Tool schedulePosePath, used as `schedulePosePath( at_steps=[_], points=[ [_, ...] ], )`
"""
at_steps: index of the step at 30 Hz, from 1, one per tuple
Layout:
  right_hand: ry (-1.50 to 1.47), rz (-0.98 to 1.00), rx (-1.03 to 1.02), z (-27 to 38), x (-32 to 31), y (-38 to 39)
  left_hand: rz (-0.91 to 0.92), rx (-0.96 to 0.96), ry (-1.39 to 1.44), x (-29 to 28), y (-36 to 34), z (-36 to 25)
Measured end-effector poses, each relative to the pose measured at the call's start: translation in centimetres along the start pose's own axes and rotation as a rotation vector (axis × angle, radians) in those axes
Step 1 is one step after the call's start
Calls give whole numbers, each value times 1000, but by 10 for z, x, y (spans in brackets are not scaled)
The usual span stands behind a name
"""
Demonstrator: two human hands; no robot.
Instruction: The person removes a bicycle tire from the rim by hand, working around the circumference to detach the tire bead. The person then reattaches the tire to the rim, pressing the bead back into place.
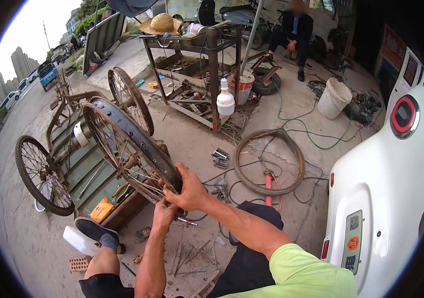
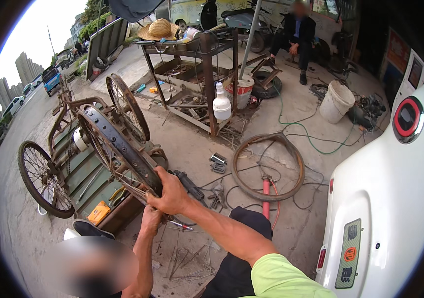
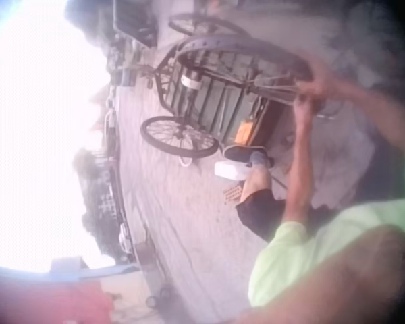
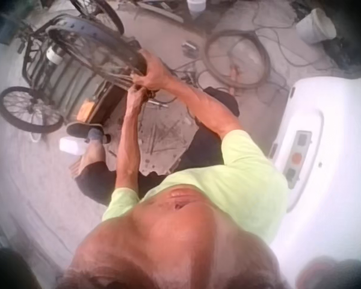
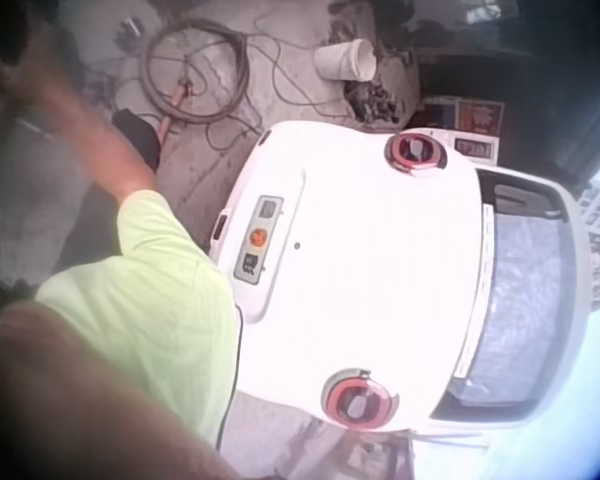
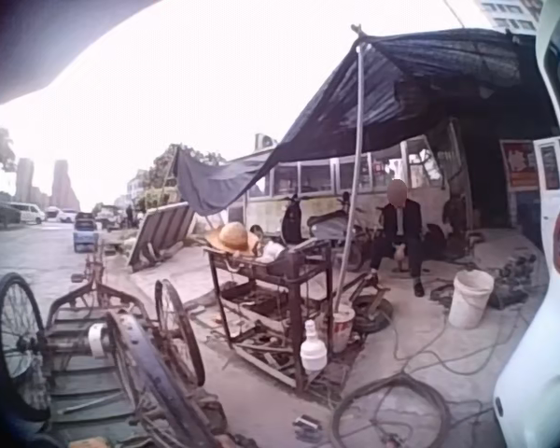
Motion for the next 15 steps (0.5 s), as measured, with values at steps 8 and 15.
schedulePosePath(
  at_steps=[8,15],
  points=[
    [132,-48,-48,20,-9,2,-62,341,-136,9,1,-1],
    [179,-33,3,43,-28,-12,-102,120,-451,10,10,20]
  ],
)
Point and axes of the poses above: each hand's wrist, its own y-axis away from the middle knuckle, its own x-axis out of the palm, z = x × y, the point moved 6 cm from there along -y, towards the middle knuckle, and after that the axes turned 15 degrees about y, right-handed, at the moved point
